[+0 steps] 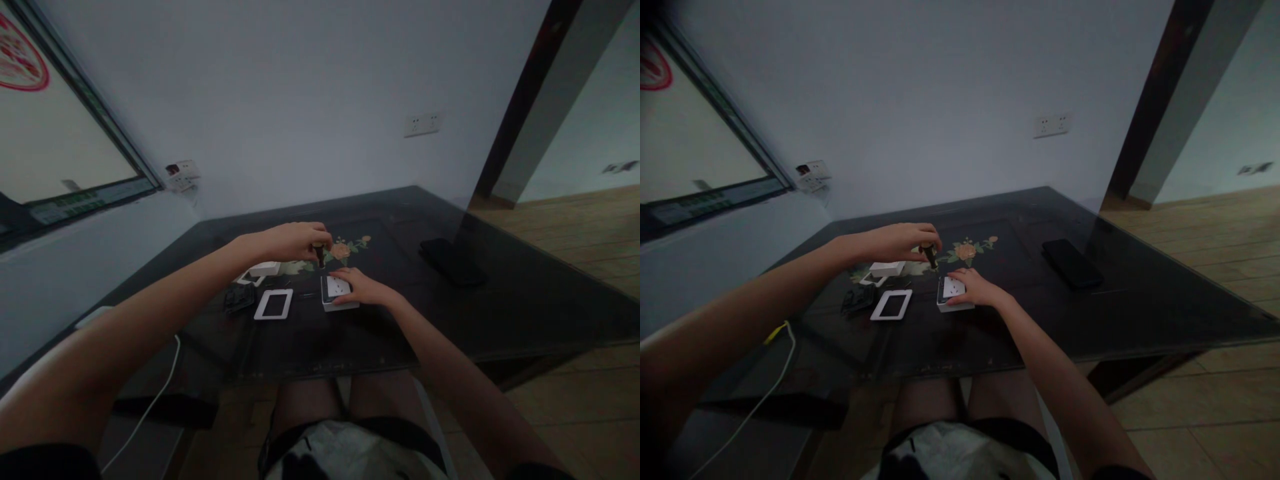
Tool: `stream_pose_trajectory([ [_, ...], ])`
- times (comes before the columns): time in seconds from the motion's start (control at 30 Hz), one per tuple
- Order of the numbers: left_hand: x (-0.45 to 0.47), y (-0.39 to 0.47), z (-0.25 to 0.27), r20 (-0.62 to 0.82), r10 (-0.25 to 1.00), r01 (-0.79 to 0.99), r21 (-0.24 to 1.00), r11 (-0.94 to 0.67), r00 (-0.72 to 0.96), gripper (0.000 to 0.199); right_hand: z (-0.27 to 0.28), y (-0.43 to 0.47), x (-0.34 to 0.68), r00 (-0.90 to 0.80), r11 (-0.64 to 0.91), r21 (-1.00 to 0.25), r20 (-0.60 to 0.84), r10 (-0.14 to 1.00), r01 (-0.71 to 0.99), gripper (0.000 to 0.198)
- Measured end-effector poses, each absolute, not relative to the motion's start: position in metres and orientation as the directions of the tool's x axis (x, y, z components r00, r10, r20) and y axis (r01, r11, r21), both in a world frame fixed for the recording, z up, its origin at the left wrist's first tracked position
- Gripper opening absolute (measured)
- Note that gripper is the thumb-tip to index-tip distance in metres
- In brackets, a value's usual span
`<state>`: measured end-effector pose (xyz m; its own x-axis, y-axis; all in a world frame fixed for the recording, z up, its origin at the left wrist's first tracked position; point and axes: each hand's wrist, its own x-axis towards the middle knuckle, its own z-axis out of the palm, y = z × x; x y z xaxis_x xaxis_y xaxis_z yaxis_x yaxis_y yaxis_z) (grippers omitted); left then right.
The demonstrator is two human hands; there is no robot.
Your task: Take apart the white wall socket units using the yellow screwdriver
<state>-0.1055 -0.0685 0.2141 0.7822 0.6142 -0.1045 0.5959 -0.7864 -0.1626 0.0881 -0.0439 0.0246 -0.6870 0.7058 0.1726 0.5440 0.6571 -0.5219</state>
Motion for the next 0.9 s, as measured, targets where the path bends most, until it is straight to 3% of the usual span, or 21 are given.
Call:
stream_pose_trajectory([
  [0.1,-0.107,-0.066,0.215,-0.118,0.611,0.590,-0.171,-0.789,0.783,0.019,0.025,-0.044,0.088,-0.683,0.649,-0.528,0.166,0.712,0.548,0.082],
  [0.27,-0.107,-0.060,0.206,-0.009,0.753,0.719,-0.288,-0.632,0.658,0.037,0.024,-0.044,0.088,-0.689,0.661,-0.533,0.186,0.701,0.528,0.080],
  [0.43,-0.109,-0.061,0.210,-0.029,0.618,0.608,-0.147,-0.780,0.786,0.024,0.022,-0.042,0.088,-0.689,0.662,-0.533,0.189,0.700,0.527,0.082],
  [0.5,-0.110,-0.062,0.213,-0.060,0.590,0.578,-0.149,-0.803,0.805,0.018,0.022,-0.041,0.088,-0.689,0.664,-0.528,0.189,0.700,0.529,0.082],
  [0.7,-0.108,-0.061,0.207,-0.053,0.706,0.666,-0.288,-0.689,0.707,0.030,0.019,-0.039,0.088,-0.691,0.671,-0.522,0.197,0.695,0.526,0.082],
  [0.9,-0.112,-0.061,0.205,-0.035,0.629,0.618,-0.152,-0.772,0.777,0.032,0.021,-0.041,0.088,-0.692,0.668,-0.524,0.189,0.697,0.529,0.080],
])
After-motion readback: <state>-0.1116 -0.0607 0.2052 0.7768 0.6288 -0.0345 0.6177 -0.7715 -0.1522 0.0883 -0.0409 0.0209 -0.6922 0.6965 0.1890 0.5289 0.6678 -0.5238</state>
